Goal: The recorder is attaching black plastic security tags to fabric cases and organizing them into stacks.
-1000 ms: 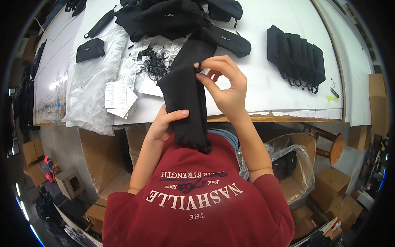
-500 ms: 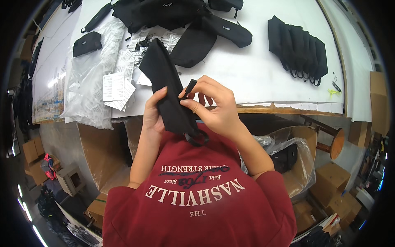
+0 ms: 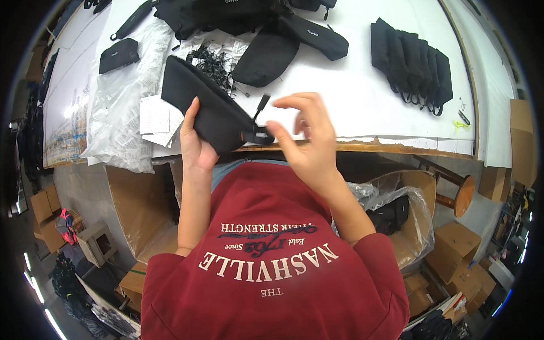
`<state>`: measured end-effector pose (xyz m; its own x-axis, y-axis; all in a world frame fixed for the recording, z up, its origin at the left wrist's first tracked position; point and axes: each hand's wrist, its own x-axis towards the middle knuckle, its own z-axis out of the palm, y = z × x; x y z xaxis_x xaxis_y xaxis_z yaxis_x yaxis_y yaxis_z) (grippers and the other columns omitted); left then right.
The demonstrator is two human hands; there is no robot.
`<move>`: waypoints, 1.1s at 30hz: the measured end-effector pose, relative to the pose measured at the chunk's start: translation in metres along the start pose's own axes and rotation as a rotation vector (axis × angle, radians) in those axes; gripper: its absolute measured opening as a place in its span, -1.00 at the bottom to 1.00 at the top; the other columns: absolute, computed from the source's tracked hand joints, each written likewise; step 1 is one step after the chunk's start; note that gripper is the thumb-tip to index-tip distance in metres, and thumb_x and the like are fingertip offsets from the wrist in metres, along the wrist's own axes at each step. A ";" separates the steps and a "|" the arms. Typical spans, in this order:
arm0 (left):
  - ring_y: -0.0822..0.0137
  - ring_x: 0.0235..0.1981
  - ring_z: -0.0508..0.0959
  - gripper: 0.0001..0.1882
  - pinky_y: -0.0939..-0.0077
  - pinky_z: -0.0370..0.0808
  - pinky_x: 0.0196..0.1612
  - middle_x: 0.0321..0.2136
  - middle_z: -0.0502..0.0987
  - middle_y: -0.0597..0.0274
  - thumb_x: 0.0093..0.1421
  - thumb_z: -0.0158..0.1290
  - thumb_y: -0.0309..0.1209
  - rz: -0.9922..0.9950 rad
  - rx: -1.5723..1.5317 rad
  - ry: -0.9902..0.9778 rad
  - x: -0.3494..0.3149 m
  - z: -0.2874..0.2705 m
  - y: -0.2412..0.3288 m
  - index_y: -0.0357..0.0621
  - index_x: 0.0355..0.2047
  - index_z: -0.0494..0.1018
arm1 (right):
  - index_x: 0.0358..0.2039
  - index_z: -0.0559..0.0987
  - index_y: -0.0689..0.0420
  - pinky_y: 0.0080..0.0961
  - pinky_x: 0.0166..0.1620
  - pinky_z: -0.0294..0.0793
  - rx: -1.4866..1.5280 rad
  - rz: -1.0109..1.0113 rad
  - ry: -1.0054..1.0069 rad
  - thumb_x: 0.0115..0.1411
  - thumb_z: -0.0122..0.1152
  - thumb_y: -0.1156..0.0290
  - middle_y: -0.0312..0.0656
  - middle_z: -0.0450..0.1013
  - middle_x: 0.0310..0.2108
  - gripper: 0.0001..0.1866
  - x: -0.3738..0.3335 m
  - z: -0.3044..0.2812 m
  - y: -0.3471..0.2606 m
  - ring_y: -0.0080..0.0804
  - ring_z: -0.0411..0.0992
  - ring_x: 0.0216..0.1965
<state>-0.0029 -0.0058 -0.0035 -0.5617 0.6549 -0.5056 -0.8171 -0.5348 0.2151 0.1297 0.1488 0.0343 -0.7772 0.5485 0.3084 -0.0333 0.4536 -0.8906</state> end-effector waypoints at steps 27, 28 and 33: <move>0.62 -0.51 0.44 -0.77 0.76 0.30 -0.54 -0.46 0.52 0.34 0.10 0.23 -0.38 0.460 1.172 0.206 0.006 -0.035 -0.009 -0.24 -0.29 0.51 | -0.21 0.56 0.19 -0.76 -0.59 0.36 0.287 0.613 -0.271 0.09 0.32 0.33 -0.29 0.49 -0.47 -0.71 0.011 0.000 0.080 -0.64 0.42 -0.59; 0.62 -0.53 0.43 -0.78 0.76 0.30 -0.56 -0.46 0.52 0.35 0.10 0.22 -0.39 0.460 1.134 0.196 0.008 -0.034 -0.009 -0.24 -0.28 0.52 | -0.21 0.56 0.19 -0.76 -0.59 0.36 0.284 0.612 -0.261 0.09 0.32 0.33 -0.29 0.49 -0.47 -0.71 0.012 -0.004 0.079 -0.64 0.42 -0.59; 0.56 -0.58 0.44 -0.77 0.72 0.34 -0.55 -0.34 0.53 0.22 0.23 0.06 -0.38 0.359 1.095 0.009 -0.001 -0.020 -0.001 -0.28 -0.19 0.50 | -0.22 0.55 0.23 -0.78 -0.56 0.36 0.440 0.641 -0.276 0.11 0.29 0.34 -0.29 0.50 -0.48 -0.72 0.014 -0.045 0.070 -0.63 0.45 -0.58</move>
<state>0.0013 -0.0168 -0.0199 -0.7872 0.5526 -0.2738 -0.2874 0.0640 0.9557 0.1450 0.2193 -0.0084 -0.8537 0.3890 -0.3463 0.2705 -0.2370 -0.9331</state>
